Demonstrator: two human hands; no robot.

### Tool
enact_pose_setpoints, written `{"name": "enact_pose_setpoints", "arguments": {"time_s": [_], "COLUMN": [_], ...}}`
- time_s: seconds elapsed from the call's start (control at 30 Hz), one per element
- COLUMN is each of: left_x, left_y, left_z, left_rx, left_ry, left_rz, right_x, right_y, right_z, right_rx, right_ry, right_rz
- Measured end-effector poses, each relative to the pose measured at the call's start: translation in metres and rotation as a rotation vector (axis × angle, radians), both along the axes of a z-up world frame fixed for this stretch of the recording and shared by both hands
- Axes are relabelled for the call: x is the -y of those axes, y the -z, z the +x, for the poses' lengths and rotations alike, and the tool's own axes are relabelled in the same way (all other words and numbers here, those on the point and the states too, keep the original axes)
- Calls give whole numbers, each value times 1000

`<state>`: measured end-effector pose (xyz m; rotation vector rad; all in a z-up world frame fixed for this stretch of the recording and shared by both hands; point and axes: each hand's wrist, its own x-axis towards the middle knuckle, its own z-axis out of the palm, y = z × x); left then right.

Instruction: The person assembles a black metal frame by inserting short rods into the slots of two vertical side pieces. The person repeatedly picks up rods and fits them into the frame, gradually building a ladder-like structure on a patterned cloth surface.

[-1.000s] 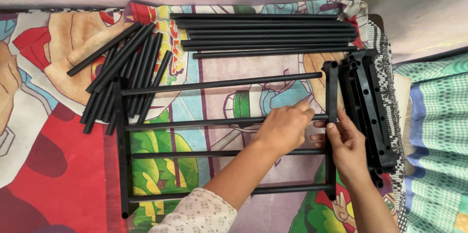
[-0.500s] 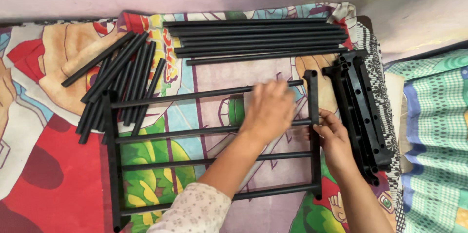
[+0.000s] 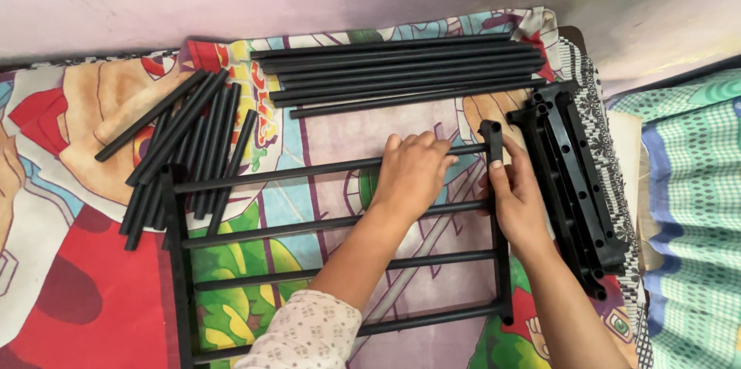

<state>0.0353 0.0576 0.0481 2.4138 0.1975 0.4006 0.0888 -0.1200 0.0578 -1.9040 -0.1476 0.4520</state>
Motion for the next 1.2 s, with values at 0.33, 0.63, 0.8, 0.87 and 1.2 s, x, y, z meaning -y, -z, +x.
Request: {"name": "enact_pose_setpoints", "arguments": {"time_s": [0.33,0.63,0.8,0.87,1.2], "left_x": [0,-5,-6,-6,-6], "left_y": [-5,-5,-1,0,-3], "left_z": [0,-2,-3,-4,-6], "left_rx": [24,33,39,49,84], "left_ry": [-65,61,78,81,93], "left_rz": [-1,-50,-55,-54,-60], "right_x": [-19,-11,-4,-3,0], "right_y": [-2,8,7,5,-6], "right_z": [-4,4,7,7,7], "right_rx": [238,5,-46,-63,-86], "right_ry": [-9,86,39,41,8], "right_rz": [-174,9,97,99,101]}}
